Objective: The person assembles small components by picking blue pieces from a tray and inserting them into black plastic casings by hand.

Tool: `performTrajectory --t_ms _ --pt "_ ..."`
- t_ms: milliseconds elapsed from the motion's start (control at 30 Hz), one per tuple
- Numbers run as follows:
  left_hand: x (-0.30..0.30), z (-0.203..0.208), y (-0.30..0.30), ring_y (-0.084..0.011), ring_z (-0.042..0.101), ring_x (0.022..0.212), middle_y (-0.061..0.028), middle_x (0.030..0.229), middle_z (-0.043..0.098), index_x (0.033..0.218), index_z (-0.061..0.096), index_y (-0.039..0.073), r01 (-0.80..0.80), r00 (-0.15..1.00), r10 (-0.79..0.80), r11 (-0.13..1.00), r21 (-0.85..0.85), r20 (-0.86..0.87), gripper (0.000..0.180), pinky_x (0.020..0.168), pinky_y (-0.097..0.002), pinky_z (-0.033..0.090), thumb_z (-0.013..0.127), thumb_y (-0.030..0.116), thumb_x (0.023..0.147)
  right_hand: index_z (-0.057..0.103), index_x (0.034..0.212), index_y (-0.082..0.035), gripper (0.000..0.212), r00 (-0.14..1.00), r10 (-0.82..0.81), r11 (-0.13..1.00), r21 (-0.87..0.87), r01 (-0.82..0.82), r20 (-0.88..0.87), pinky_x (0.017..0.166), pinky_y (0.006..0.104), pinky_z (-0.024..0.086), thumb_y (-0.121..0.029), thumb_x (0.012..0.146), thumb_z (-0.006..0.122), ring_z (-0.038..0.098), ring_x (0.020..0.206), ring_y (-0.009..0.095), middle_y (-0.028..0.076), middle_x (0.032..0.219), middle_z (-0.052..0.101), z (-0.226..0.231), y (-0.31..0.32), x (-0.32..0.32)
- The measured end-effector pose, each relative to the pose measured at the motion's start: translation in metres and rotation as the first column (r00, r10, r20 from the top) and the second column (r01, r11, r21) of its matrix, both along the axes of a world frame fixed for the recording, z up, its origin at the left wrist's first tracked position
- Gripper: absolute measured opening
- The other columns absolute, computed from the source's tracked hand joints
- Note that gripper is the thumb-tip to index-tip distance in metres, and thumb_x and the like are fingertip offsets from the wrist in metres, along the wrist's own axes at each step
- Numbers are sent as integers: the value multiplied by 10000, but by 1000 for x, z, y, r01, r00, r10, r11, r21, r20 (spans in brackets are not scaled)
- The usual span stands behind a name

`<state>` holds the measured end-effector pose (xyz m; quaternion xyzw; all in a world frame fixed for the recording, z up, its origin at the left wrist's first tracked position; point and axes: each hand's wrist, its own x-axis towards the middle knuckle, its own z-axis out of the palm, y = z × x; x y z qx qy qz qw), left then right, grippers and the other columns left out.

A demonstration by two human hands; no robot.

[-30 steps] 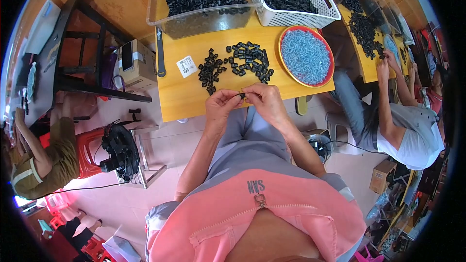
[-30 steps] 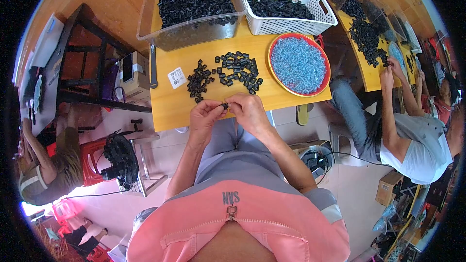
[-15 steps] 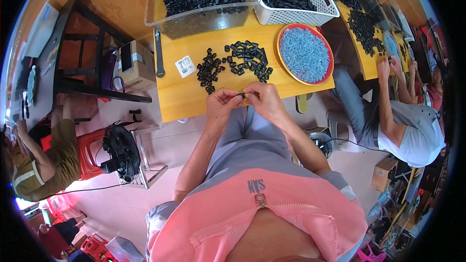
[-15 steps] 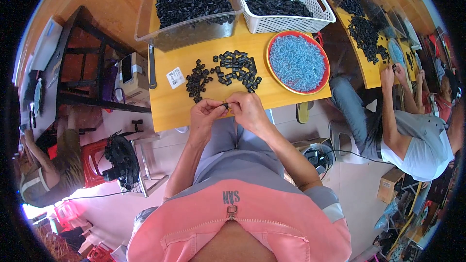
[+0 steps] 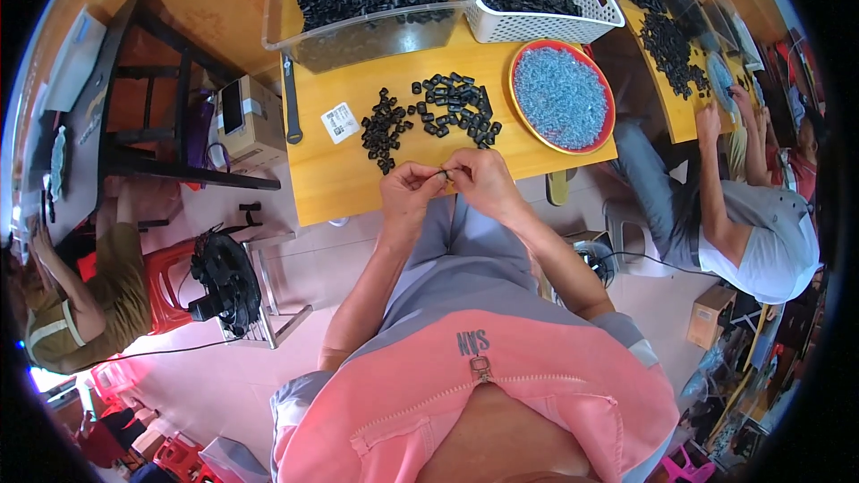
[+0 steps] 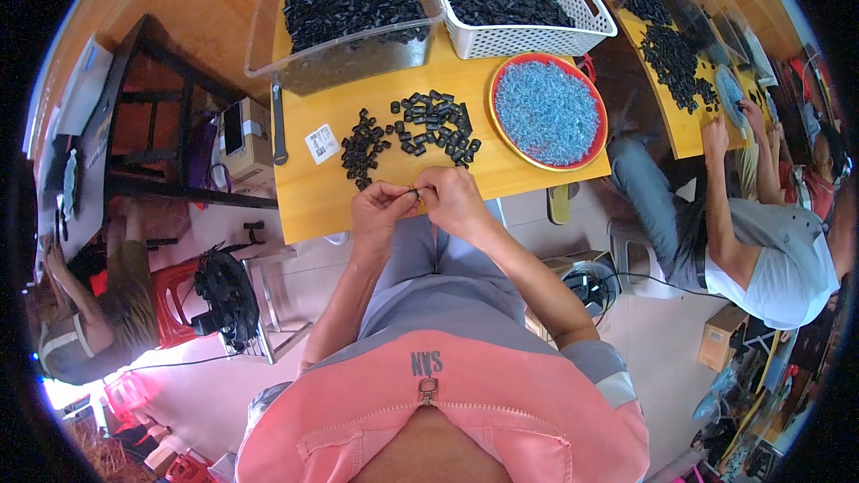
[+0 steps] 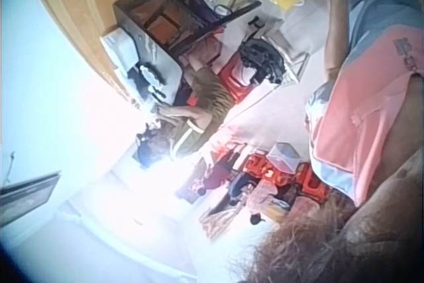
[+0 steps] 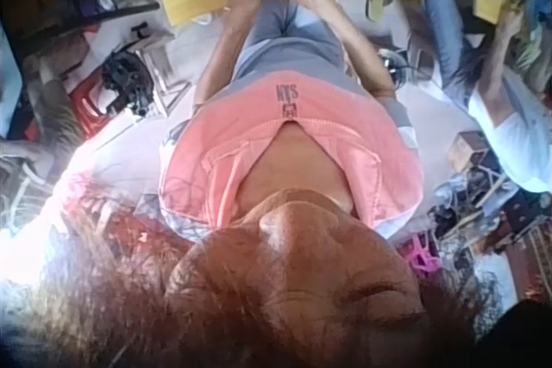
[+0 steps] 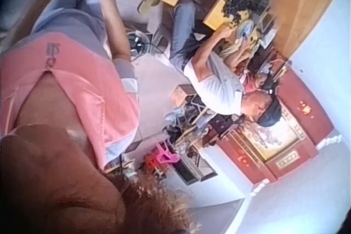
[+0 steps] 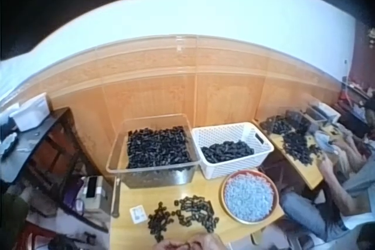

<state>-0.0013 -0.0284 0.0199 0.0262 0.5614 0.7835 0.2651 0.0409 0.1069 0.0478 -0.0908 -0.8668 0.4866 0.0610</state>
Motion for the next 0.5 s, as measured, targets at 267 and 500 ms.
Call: performTrajectory --t_ms 267,500 --pt "2 -9 18 -90 567 655 -43 749 610 781 581 -5 -137 986 128 987 -79 -105 51 604 -203 464 624 -14 755 559 914 19 223 985 -74 973 208 105 -153 657 429 461 28 694 521 563 776 378 200 848 569 2 -16 3" --pt "6 -2 19 -69 538 597 -37 700 603 738 580 -6 -178 984 177 982 -67 -26 56 549 -190 449 634 -18 742 475 1009 11 352 977 -65 962 248 115 -203 682 426 457 48 666 544 551 804 379 204 879 556 -4 -21 5"
